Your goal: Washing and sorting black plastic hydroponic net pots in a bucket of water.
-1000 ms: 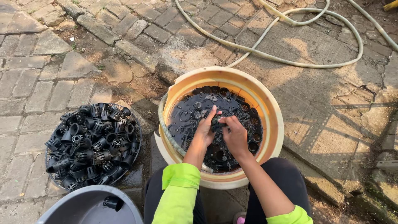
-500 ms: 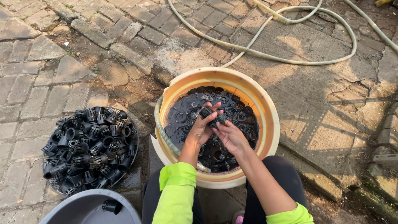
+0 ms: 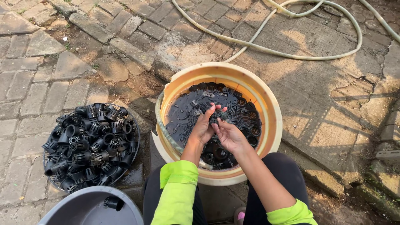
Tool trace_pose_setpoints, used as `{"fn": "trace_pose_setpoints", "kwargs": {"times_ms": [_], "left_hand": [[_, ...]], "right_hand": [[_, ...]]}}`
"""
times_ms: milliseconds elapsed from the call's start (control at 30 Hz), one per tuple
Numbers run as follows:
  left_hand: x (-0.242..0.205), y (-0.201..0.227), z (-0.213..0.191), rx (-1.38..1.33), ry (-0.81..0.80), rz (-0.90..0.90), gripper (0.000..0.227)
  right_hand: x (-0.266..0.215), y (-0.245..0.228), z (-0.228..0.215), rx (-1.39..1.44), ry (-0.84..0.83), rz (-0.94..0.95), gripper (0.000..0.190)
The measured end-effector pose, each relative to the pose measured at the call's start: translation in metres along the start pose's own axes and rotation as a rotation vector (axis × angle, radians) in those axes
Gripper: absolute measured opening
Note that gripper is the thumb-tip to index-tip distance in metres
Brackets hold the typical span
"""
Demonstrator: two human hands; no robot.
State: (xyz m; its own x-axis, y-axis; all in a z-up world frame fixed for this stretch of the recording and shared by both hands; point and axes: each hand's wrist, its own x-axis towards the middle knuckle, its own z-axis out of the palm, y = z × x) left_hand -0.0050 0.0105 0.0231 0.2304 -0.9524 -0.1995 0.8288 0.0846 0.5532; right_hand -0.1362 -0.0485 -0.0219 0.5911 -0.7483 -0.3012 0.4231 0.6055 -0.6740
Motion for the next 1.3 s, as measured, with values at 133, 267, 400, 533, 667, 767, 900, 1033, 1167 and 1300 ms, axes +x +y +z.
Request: {"fn": "trace_pose_setpoints", "kwargs": {"times_ms": [133, 267, 400, 533, 667, 767, 900, 1033, 1167, 1300], "left_hand": [[0.022, -0.006, -0.013, -0.012, 0.016, 0.137, 0.026], [0.054, -0.012, -0.069, 0.303, 0.562, 0.167, 0.048], [0.051, -0.064, -0.117, 1.303, 0.647, -0.131, 0.074], [0.055, -0.125, -0.179, 2.109, 0.600, -0.248, 0.063], [0.062, -0.136, -0.220, 2.272, 0.414, -0.297, 0.036], [0.047, -0.089, -0.140, 1.884, 0.551, -0.417, 0.091], [0.025, -0.040, -0.065, 1.599, 0.707, -0.160, 0.094], [0.030, -0.032, -0.059, 1.645, 0.488, 0.462, 0.055], [0.003, 0.001, -0.008, 1.369, 0.301, 0.509, 0.031], [-0.007, -0.003, -0.011, 1.542, 0.230, 0.581, 0.033]], "right_hand": [[0.007, -0.008, -0.014, 0.312, 0.054, 0.290, 0.018], [0.023, -0.011, -0.012, -0.437, 0.450, 0.023, 0.037], [0.035, 0.020, -0.046, -1.221, 0.527, -0.346, 0.040], [0.048, 0.078, -0.123, -1.889, 0.196, -0.411, 0.051], [0.058, 0.075, -0.117, -1.671, 0.084, 0.195, 0.043], [0.013, 0.019, -0.001, -1.389, 0.298, 0.216, 0.056], [0.019, 0.004, -0.009, -1.355, 0.159, -0.461, 0.062], [-0.016, -0.047, 0.036, -1.214, 0.245, -0.575, 0.040], [-0.059, -0.070, 0.083, -1.147, 0.294, -0.633, 0.032], [-0.062, -0.048, 0.077, -1.198, 0.186, -0.771, 0.033]]}}
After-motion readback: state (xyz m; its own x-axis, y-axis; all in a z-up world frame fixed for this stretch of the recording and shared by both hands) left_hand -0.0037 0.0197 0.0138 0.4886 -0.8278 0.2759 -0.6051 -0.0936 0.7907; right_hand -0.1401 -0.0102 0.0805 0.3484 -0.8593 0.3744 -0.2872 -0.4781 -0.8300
